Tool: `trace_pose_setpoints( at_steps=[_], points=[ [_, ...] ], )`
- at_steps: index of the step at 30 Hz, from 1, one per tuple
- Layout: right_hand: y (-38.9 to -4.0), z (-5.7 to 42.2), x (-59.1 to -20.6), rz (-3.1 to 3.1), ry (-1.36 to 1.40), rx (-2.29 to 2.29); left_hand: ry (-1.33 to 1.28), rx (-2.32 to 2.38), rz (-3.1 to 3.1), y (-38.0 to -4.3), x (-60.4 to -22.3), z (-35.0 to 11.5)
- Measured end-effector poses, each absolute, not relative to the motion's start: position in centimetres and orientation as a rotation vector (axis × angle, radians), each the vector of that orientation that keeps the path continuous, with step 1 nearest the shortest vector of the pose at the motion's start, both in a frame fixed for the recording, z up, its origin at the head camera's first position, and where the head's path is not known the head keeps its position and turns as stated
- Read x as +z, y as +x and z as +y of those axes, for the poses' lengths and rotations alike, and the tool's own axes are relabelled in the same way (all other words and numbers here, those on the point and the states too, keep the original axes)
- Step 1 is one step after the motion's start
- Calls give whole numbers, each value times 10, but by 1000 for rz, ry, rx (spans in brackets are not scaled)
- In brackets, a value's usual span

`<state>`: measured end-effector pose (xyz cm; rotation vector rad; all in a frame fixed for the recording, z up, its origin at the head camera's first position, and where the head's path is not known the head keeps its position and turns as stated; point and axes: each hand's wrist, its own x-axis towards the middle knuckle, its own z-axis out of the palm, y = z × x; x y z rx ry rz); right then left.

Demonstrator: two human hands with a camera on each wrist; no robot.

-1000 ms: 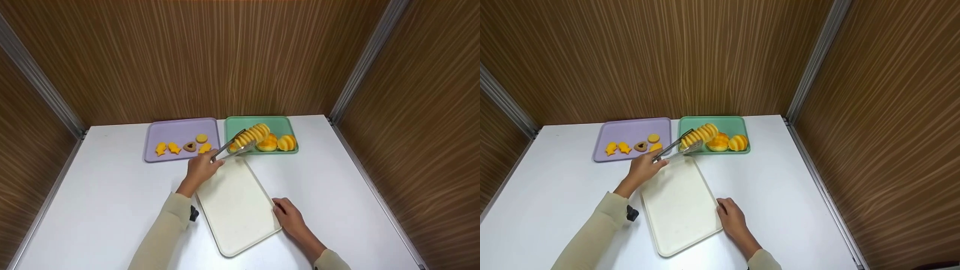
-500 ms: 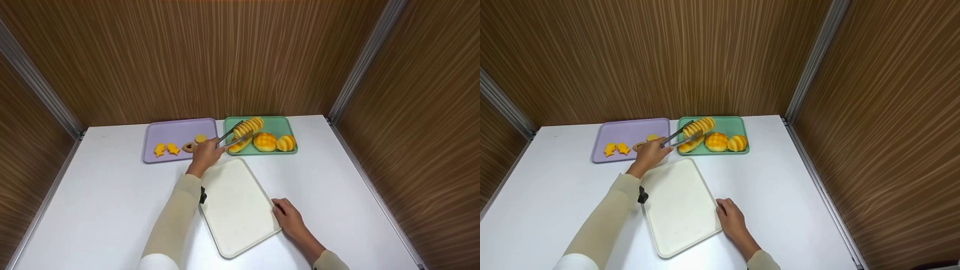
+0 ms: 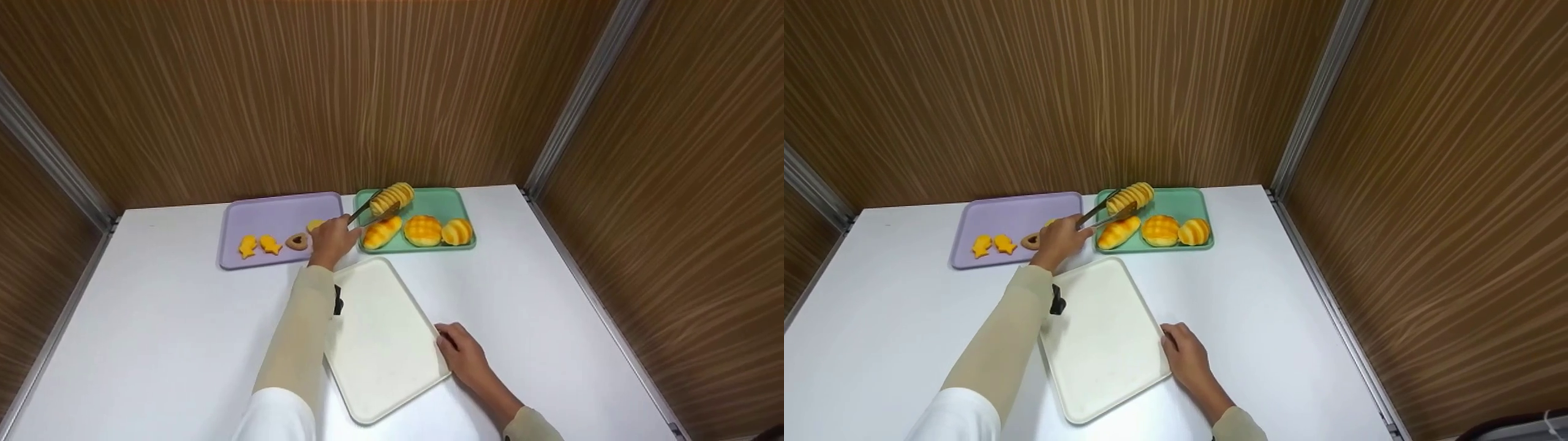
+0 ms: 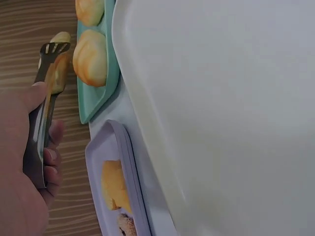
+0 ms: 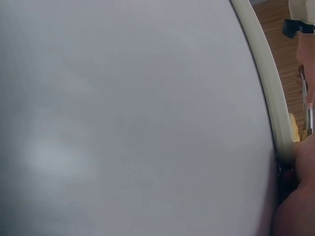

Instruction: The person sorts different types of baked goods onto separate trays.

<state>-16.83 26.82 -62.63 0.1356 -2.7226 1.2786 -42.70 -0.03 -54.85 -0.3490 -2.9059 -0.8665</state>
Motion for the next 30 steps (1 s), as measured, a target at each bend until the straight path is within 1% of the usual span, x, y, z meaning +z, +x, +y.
trace_pose_setpoints(
  at_steps=[18, 24, 30],
  points=[
    [-168, 267, -627, -2714, 125, 1241, -222, -882, -3078, -433, -549, -9],
    [-168, 266, -627, -2727, 126, 1250, -218, -915, -3035, -423, -549, -19],
    [-168, 267, -627, -2713, 142, 1243, -253, -861, -2946, -401, -550, -30]
  ],
)
